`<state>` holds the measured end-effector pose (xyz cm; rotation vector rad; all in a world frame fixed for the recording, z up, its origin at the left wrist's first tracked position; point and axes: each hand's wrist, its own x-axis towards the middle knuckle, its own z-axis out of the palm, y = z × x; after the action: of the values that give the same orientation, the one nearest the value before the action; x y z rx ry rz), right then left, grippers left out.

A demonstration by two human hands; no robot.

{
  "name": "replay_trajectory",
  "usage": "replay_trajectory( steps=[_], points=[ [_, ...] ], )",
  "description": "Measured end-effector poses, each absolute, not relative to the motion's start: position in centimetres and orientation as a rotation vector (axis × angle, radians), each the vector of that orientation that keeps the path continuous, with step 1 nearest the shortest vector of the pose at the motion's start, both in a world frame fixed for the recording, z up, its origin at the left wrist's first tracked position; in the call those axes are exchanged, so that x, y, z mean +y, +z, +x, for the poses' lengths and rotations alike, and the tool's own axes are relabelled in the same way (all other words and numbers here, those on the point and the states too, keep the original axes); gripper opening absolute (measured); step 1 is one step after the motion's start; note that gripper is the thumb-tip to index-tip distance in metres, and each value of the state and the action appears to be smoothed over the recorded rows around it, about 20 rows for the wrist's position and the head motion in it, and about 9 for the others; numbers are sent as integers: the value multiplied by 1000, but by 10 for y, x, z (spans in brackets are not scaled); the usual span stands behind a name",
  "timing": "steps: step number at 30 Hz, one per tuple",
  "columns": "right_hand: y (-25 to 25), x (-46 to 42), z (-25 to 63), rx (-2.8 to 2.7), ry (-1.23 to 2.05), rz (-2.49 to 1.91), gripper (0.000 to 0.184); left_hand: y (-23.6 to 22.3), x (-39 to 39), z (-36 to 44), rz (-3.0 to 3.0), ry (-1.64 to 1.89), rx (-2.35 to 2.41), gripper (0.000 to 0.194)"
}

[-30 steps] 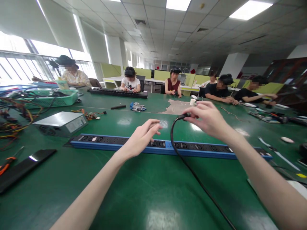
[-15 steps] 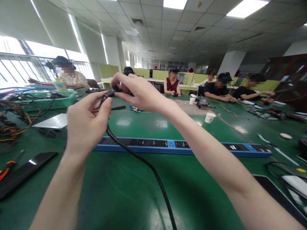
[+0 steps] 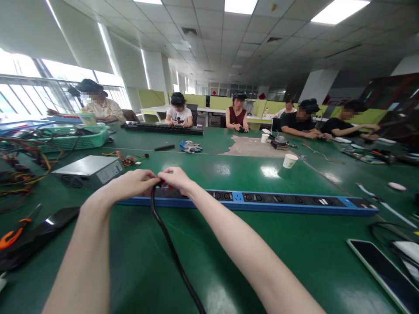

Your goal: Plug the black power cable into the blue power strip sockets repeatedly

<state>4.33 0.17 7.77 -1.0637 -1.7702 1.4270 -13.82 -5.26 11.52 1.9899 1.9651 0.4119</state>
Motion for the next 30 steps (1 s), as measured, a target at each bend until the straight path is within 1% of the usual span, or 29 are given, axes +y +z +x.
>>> replay_trajectory(
  steps=[1,3,4,5,6,8,10,12,15,17,19,21,23,30],
  points=[
    [73,4,38,-1759,1465,-1072,15,108,-46,-147,1955,411,1974,51],
    [66,5,31,-1804,1511,-1063,9,94,-35,-163,1893,416,2114,36],
    [63,5,28,-1861,1508,-1045,5,86,-32,-170,1841,448,2220,34],
    [61,4,27,-1932,1481,-1015,3,77,-30,-176,1792,489,2319,36],
    [59,4,27,-2013,1430,-972,6,68,-29,-179,1736,542,2420,39],
    [57,2,28,-2159,1276,-894,13,47,-29,-181,1641,685,2573,43],
    [56,0,32,-2224,1096,-898,17,27,-30,-178,1642,761,2587,44],
    [55,-2,36,-2262,941,-956,22,12,-28,-173,1700,765,2552,45],
    [58,-5,44,-2404,705,-982,35,-1,-24,-171,1709,766,2555,46],
    [60,-9,49,-2486,476,-949,32,-5,-22,-172,1650,794,2582,47],
    [61,-12,54,-2509,269,-880,24,-6,-22,-172,1601,831,2615,48],
    [60,-14,57,-2525,163,-804,19,-7,-24,-171,1575,871,2645,47],
    [58,-15,58,-2539,154,-744,20,-6,-26,-168,1556,895,2655,46],
    [49,-15,55,-2451,347,-674,29,-1,-28,-161,1492,910,2657,46]
  ],
)
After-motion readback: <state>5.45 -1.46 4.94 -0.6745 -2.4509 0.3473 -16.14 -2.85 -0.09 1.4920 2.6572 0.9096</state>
